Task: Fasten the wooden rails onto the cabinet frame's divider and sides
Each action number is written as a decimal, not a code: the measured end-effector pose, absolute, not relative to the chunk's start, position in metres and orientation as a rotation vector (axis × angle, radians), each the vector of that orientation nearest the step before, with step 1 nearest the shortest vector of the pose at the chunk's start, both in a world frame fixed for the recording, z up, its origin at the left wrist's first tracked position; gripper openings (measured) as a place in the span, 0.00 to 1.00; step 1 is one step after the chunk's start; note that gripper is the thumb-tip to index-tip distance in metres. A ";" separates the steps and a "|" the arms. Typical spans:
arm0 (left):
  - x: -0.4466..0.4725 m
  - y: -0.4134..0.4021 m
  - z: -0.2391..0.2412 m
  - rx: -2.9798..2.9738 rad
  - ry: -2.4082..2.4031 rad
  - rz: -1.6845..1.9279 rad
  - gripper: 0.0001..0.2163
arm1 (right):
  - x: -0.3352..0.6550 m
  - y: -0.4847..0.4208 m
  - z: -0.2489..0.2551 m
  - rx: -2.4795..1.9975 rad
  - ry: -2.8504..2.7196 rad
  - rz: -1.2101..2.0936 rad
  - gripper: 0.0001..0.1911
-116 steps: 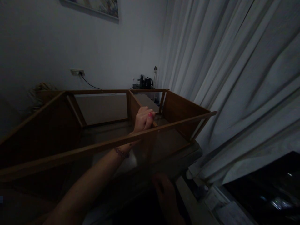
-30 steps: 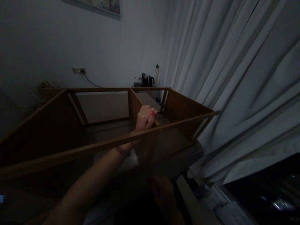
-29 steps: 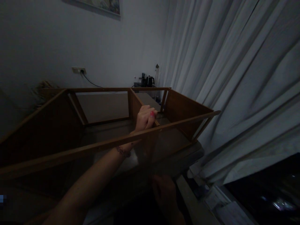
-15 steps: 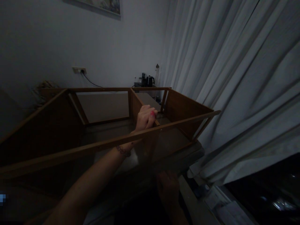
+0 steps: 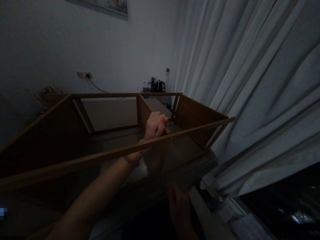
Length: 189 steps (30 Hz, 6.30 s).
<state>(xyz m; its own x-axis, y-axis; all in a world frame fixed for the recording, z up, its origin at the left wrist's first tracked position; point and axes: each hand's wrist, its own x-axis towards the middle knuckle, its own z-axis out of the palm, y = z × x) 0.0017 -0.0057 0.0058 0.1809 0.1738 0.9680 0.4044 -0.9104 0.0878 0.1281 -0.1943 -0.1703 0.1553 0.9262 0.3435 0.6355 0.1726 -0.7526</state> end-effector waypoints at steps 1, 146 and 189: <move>0.002 -0.006 0.006 -2.262 -0.553 -1.818 0.21 | 0.131 -0.194 -0.169 -1.543 -1.641 0.258 0.24; 0.001 -0.004 0.005 -2.253 -0.581 -1.795 0.22 | 0.128 -0.192 -0.177 -1.551 -1.618 0.026 0.15; 0.001 -0.006 0.005 -2.253 -0.557 -1.820 0.21 | 0.128 -0.199 -0.171 -1.522 -1.254 0.808 0.19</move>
